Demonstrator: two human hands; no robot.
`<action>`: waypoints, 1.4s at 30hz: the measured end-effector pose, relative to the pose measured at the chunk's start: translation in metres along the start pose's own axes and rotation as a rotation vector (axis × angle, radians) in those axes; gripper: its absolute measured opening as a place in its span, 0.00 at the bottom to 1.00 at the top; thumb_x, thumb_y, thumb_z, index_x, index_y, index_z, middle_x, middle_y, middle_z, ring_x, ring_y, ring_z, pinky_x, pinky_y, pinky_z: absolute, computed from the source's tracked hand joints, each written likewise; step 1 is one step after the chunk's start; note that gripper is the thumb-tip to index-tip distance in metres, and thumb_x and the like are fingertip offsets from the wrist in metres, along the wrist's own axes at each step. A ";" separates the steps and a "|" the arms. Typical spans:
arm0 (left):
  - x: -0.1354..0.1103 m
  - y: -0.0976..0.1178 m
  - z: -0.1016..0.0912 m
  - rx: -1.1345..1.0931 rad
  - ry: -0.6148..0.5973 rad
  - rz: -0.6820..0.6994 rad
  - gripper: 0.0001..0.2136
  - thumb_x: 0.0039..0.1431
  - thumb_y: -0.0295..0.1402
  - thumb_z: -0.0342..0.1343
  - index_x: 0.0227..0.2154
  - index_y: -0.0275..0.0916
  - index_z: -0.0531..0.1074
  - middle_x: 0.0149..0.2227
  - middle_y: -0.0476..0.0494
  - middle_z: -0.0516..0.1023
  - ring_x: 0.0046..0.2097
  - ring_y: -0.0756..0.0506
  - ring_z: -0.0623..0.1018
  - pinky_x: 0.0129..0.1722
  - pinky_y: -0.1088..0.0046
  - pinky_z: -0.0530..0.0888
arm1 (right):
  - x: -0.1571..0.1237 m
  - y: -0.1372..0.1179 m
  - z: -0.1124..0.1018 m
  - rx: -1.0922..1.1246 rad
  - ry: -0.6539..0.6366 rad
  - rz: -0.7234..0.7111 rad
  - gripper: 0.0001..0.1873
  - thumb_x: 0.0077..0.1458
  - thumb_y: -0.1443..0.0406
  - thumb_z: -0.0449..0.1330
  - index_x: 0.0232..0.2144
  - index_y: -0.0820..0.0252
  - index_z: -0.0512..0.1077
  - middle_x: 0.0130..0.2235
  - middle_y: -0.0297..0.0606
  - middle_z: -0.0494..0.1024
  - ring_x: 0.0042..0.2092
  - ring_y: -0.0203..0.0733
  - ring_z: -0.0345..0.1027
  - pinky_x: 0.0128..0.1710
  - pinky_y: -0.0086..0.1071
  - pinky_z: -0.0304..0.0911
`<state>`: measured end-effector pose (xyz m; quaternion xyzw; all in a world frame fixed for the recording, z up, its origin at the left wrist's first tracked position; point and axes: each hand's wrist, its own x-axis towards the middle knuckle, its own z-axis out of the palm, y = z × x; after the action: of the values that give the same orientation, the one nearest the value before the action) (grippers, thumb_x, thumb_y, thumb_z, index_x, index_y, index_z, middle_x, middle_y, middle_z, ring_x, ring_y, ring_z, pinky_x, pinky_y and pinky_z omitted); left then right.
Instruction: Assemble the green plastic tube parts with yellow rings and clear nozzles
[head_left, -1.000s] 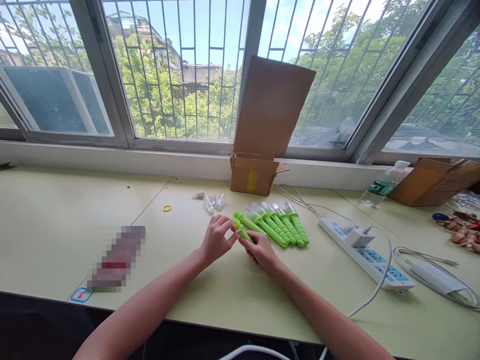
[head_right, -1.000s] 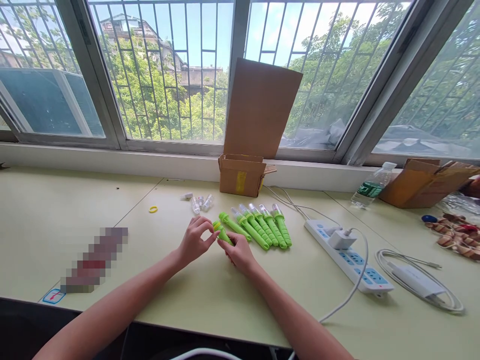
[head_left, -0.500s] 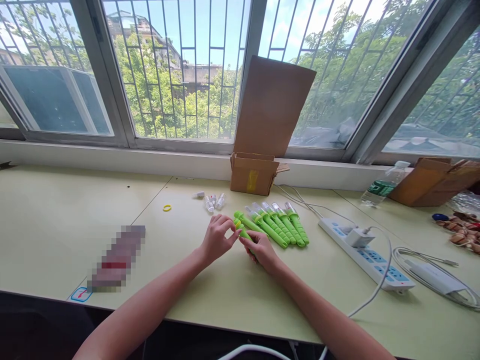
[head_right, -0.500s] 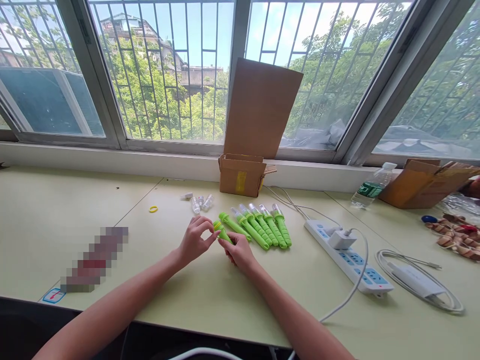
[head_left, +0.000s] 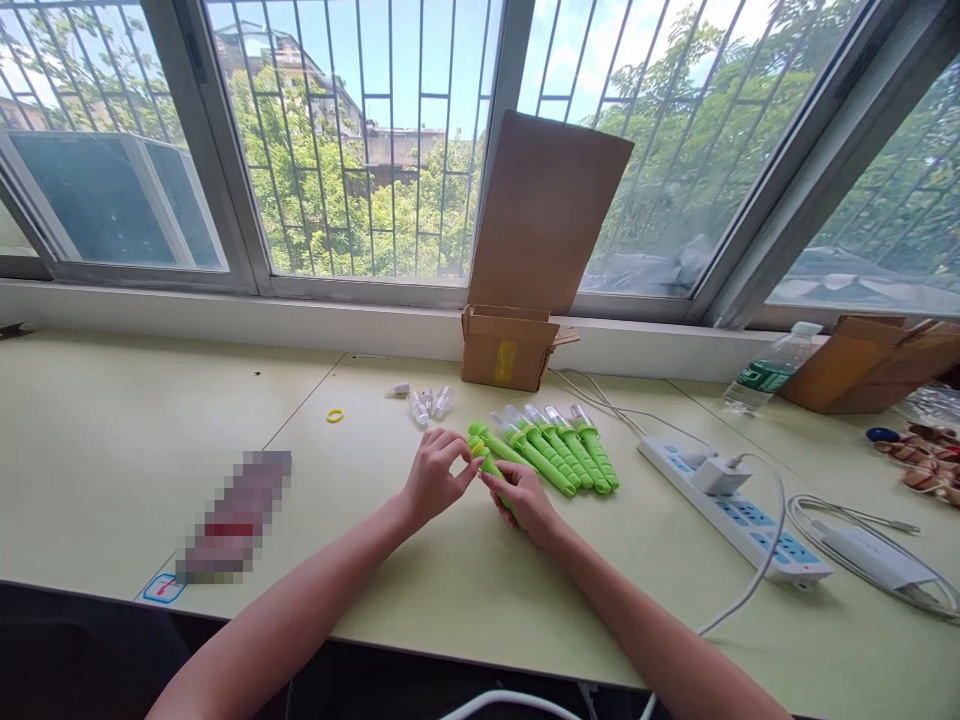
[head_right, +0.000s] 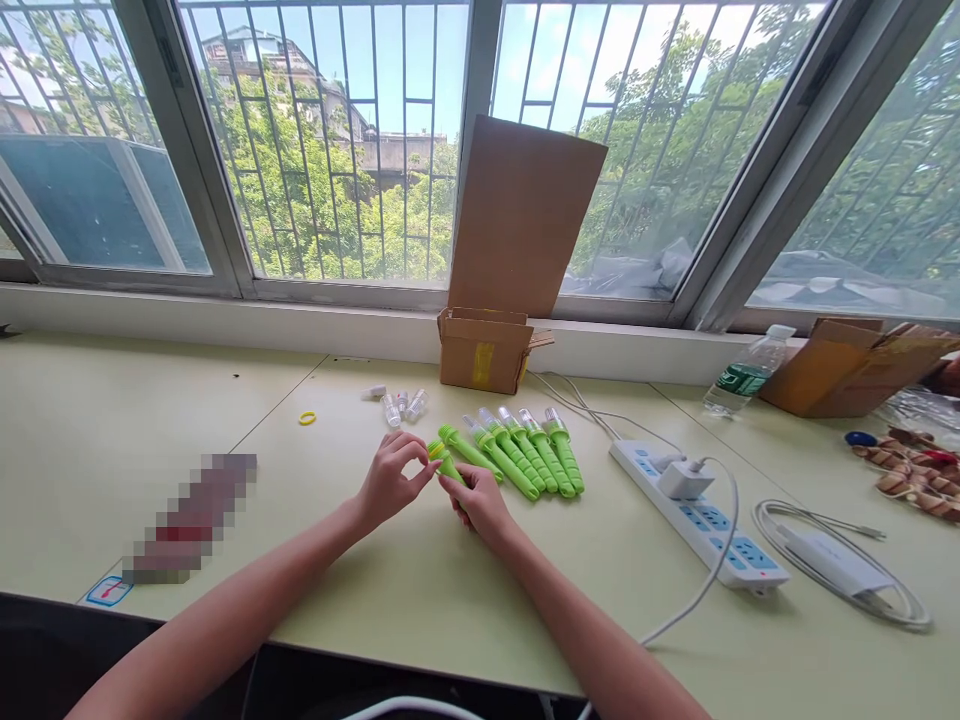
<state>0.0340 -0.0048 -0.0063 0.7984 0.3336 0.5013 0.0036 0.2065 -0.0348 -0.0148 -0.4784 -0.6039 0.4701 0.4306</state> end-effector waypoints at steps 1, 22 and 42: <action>0.000 0.000 0.000 -0.001 -0.002 -0.002 0.09 0.58 0.35 0.56 0.25 0.40 0.66 0.31 0.47 0.75 0.38 0.46 0.73 0.40 0.65 0.68 | 0.000 0.000 0.000 -0.003 -0.001 0.003 0.21 0.49 0.49 0.60 0.19 0.58 0.61 0.15 0.28 0.64 0.14 0.31 0.52 0.12 0.28 0.47; -0.004 -0.005 0.002 0.007 0.000 -0.013 0.09 0.57 0.35 0.56 0.24 0.40 0.66 0.31 0.47 0.74 0.37 0.46 0.73 0.40 0.65 0.69 | 0.001 0.005 0.001 -0.166 0.032 -0.078 0.17 0.48 0.52 0.61 0.24 0.59 0.66 0.18 0.28 0.64 0.16 0.32 0.54 0.14 0.28 0.49; -0.004 -0.004 0.002 0.007 -0.008 -0.019 0.08 0.57 0.34 0.56 0.25 0.40 0.66 0.31 0.47 0.73 0.37 0.46 0.73 0.40 0.66 0.70 | 0.001 0.007 0.001 -0.260 0.065 -0.161 0.14 0.52 0.56 0.58 0.22 0.58 0.63 0.18 0.29 0.64 0.19 0.33 0.54 0.19 0.28 0.49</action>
<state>0.0320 -0.0030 -0.0120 0.7971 0.3429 0.4970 0.0069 0.2066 -0.0330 -0.0216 -0.4954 -0.6818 0.3360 0.4205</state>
